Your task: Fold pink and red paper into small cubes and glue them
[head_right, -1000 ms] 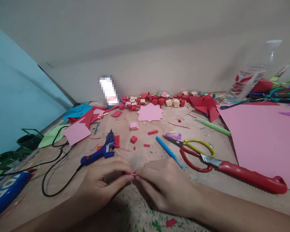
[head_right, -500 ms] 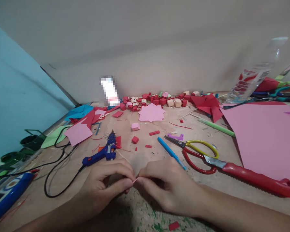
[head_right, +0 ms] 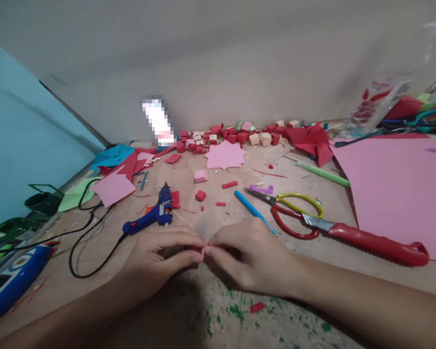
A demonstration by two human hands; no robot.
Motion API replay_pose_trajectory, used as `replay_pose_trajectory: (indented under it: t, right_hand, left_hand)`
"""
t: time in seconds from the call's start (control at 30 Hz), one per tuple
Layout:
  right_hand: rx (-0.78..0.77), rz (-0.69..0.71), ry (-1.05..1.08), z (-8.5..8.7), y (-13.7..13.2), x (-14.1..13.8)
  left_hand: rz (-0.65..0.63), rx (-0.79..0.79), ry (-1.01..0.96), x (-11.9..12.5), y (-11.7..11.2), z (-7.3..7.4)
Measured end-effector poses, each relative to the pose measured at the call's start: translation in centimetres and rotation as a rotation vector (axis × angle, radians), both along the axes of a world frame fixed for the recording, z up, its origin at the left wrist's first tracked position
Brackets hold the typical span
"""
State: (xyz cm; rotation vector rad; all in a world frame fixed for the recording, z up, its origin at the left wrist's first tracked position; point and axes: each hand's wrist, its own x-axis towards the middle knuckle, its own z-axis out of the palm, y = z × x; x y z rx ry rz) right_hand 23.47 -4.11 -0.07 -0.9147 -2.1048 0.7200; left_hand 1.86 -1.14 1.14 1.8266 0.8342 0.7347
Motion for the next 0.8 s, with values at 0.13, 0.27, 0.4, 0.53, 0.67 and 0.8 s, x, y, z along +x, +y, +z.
replay_pose_trajectory:
  t: [0.13, 0.27, 0.4, 0.53, 0.67, 0.8]
  right_hand:
    - [-0.017, 0.002, -0.001, -0.11, 0.08, 0.14]
    - [-0.031, 0.010, 0.003, 0.11, 0.24, 0.13]
    - [-0.031, 0.018, 0.019, 0.50, 0.32, -0.04]
    - [-0.010, 0.023, 0.016, 0.50, 0.24, -0.12]
    - [0.024, 0.002, -0.018, 0.15, 0.11, -0.02]
    - [0.055, 0.016, -0.034, -0.02, 0.09, 0.08]
  left_hand:
    - [-0.015, 0.010, 0.005, 0.00, 0.00, 0.16]
    - [0.013, 0.021, 0.009, 0.07, 0.05, 0.09]
    - [0.035, 0.015, 0.006, 0.07, -0.01, 0.08]
    - [0.033, 0.060, 0.016, 0.11, -0.16, 0.21]
    - [0.012, 0.196, 0.038, 0.14, -0.21, 0.18]
    - [-0.006, 0.297, 0.026, 0.11, -0.21, 0.15]
